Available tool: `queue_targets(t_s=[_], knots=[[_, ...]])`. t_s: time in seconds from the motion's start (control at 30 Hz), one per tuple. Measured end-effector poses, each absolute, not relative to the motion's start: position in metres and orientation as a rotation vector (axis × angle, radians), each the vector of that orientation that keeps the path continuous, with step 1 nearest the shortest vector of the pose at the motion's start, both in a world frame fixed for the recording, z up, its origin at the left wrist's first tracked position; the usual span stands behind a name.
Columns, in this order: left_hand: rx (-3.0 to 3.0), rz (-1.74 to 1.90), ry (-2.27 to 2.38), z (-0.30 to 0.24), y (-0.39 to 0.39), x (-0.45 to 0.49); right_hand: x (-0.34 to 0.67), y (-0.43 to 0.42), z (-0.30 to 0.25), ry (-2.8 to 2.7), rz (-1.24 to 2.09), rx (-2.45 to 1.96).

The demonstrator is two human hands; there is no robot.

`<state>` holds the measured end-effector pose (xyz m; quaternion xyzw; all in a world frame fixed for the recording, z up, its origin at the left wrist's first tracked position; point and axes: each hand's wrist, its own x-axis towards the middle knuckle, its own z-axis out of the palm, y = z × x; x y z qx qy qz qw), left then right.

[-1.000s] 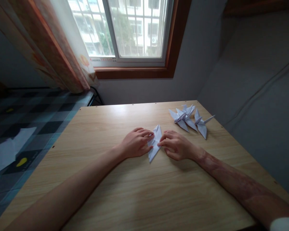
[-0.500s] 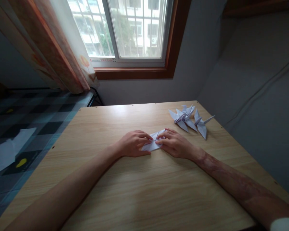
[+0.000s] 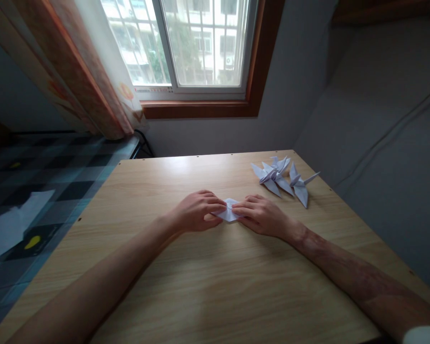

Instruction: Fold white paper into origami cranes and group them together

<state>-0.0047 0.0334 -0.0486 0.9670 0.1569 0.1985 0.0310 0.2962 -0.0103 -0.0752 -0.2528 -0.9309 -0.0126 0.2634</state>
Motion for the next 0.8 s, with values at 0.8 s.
queue_targets(t_s=[0.8], knots=[[3.038, 0.695, 0.604, -0.066, 0.017, 0.011, 0.284, -0.019, -0.075, -2.564, -0.164, -0.848]])
